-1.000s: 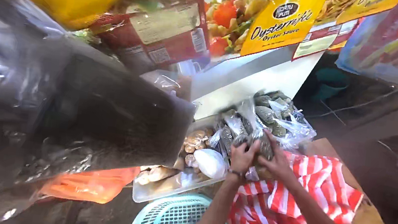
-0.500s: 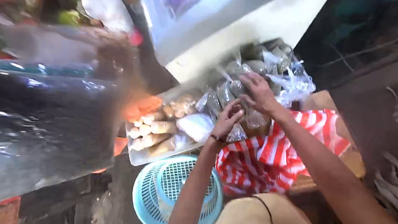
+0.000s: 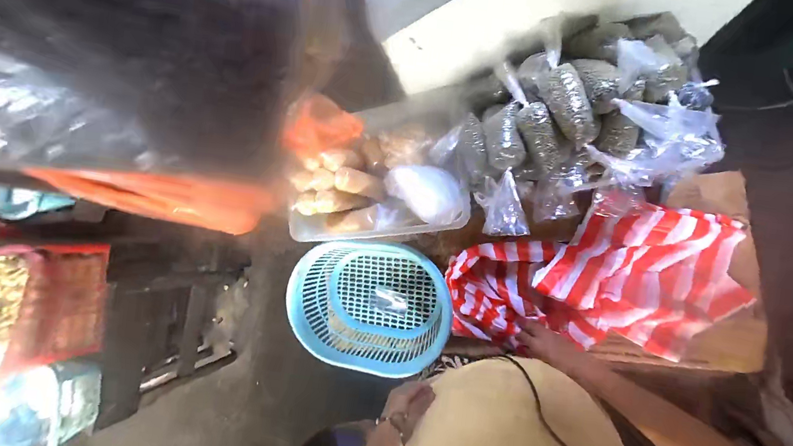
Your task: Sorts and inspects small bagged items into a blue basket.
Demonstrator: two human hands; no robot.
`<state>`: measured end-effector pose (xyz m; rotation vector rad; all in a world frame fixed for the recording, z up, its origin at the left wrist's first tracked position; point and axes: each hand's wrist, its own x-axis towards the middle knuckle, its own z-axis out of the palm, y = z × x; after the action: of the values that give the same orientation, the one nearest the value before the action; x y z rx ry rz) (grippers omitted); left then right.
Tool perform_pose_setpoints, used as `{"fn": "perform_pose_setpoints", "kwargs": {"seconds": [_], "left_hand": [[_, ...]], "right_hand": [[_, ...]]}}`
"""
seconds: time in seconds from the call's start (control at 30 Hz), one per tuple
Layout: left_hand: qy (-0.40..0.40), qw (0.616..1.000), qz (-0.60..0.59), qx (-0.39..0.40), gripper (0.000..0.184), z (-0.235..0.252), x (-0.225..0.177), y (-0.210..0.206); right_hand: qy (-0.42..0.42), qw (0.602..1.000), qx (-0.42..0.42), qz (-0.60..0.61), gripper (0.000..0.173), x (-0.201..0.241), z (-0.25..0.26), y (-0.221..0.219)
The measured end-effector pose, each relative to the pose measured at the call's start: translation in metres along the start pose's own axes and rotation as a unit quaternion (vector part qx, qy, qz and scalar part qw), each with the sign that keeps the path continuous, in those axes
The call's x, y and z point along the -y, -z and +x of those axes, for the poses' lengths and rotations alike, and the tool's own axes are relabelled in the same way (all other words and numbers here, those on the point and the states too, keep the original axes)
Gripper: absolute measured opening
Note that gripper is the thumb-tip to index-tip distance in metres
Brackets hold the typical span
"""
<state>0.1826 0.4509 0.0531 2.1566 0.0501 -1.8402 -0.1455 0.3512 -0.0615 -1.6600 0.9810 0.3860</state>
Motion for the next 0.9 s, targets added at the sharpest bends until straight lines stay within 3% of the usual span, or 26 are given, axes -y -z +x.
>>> {"fn": "perform_pose_setpoints", "kwargs": {"seconds": [0.07,0.17,0.27,0.33,0.4,0.53,0.67,0.73,0.77,0.83,0.9], "left_hand": [[0.017,0.997,-0.066,-0.026,0.025,0.005,0.024,0.019],[0.054,0.970,-0.208,-0.112,0.036,0.025,0.046,0.032],[-0.028,0.930,-0.347,-0.118,0.054,0.041,0.040,0.042],[-0.108,0.897,-0.419,-0.090,0.052,0.062,0.035,0.055],[-0.136,0.886,-0.437,-0.080,0.047,0.079,0.026,0.068],[-0.078,0.935,-0.342,-0.048,0.029,0.066,0.008,0.100],[-0.087,0.922,-0.374,0.038,0.014,0.021,0.033,0.136],[-0.109,0.893,-0.433,0.053,0.017,-0.019,0.054,0.143],[-0.122,0.880,-0.456,0.054,0.017,-0.040,0.063,0.144],[-0.157,0.857,-0.488,0.053,0.015,-0.067,0.082,0.146],[-0.205,0.831,-0.515,0.055,0.016,-0.070,0.099,0.151]], "right_hand": [[-0.062,0.997,0.024,-0.036,0.047,0.003,0.005,-0.017],[-0.151,0.982,0.085,-0.079,0.047,0.018,0.007,-0.028],[-0.156,0.981,0.075,-0.086,0.040,0.025,0.023,-0.031],[-0.131,0.991,-0.014,0.018,0.035,0.030,0.031,-0.029],[-0.131,0.974,-0.122,0.139,0.036,0.048,0.026,-0.020],[-0.140,0.884,-0.337,0.292,0.036,0.105,0.010,0.002],[-0.115,0.814,-0.449,0.349,0.043,0.158,0.017,0.004],[-0.130,0.793,-0.432,0.409,0.048,0.197,0.023,-0.014],[-0.121,0.804,-0.402,0.421,0.049,0.218,0.028,-0.030],[-0.040,0.878,-0.282,0.384,0.043,0.259,0.027,-0.071],[0.096,0.967,-0.095,0.215,0.040,0.293,0.018,-0.108]]}}
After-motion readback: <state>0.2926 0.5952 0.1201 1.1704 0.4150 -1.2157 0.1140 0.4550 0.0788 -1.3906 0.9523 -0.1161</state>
